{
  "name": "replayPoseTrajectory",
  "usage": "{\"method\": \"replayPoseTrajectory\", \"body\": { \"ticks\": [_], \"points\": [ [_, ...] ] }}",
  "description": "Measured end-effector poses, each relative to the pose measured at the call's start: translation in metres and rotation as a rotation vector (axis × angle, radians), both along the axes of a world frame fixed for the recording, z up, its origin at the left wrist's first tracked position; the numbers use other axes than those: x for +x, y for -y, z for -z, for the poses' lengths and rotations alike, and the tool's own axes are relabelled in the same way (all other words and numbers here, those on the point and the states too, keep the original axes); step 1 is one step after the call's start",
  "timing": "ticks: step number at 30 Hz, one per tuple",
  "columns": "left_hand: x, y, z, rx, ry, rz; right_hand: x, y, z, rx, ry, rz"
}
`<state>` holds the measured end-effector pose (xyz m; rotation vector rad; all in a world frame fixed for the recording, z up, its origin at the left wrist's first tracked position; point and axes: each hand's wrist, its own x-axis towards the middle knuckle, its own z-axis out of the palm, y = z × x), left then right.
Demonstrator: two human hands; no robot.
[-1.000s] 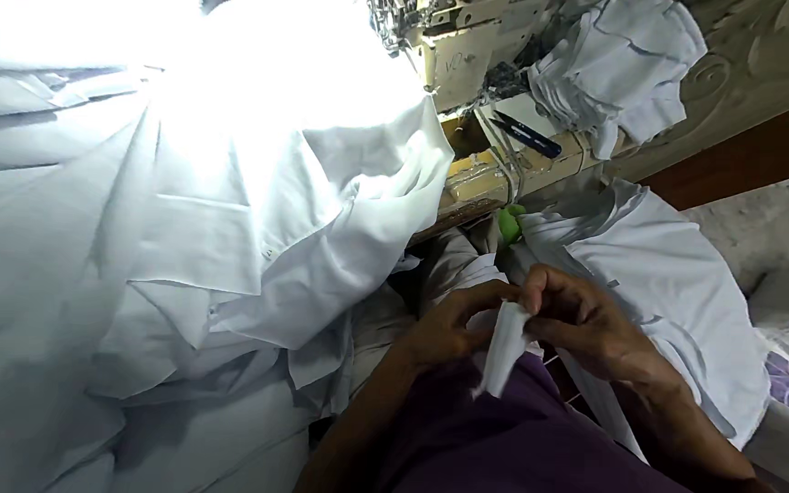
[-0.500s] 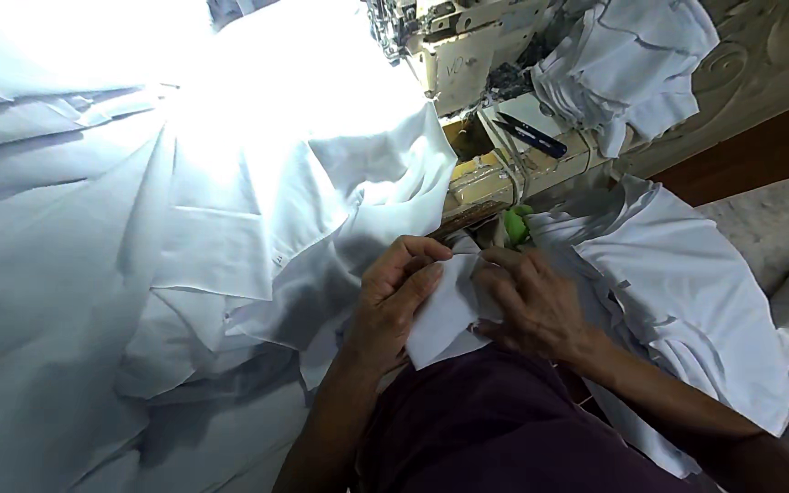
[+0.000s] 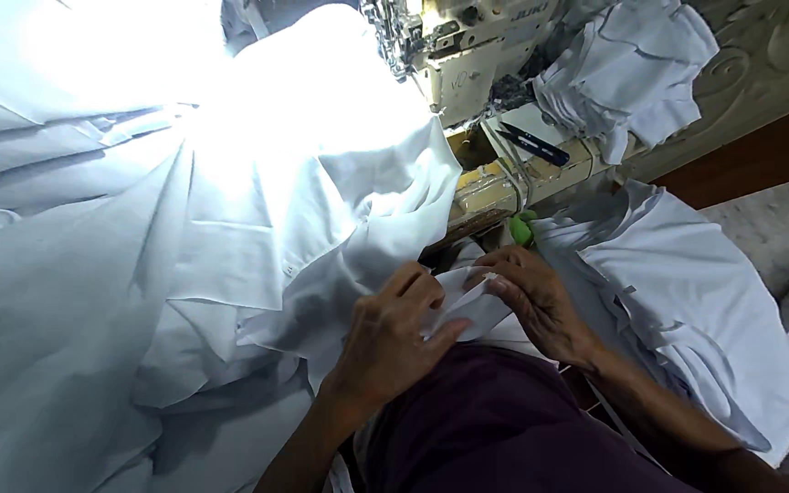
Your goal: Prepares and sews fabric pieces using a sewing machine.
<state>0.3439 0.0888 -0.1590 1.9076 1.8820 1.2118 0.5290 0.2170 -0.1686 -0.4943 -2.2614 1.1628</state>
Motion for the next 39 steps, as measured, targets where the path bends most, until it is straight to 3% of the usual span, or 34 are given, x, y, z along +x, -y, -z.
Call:
{"method": "replayPoseTrajectory", "body": {
  "ticks": [7, 15, 25, 30, 36, 39],
  "points": [
    [-0.004, -0.006, -0.002, 0.021, 0.18, -0.057, -0.006, 0.008, 0.009, -0.067, -0.211, 0.138],
    [-0.007, -0.007, 0.0, 0.08, 0.292, -0.106, -0.014, 0.012, 0.014, -0.137, -0.425, 0.106],
    [-0.008, 0.0, 0.005, 0.136, 0.348, -0.208, -0.027, 0.011, 0.02, -0.087, -0.52, 0.115],
    [-0.011, 0.013, 0.002, 0.102, 0.321, -0.212, -0.035, 0.009, 0.018, -0.068, -0.453, 0.116],
    [-0.019, 0.027, 0.003, -0.133, -0.051, -0.173, -0.039, 0.006, 0.011, -0.079, -0.075, 0.051],
    [-0.022, 0.03, 0.005, -0.125, -0.093, -0.163, -0.034, 0.006, 0.012, -0.183, 0.0, -0.029]
  ]
}}
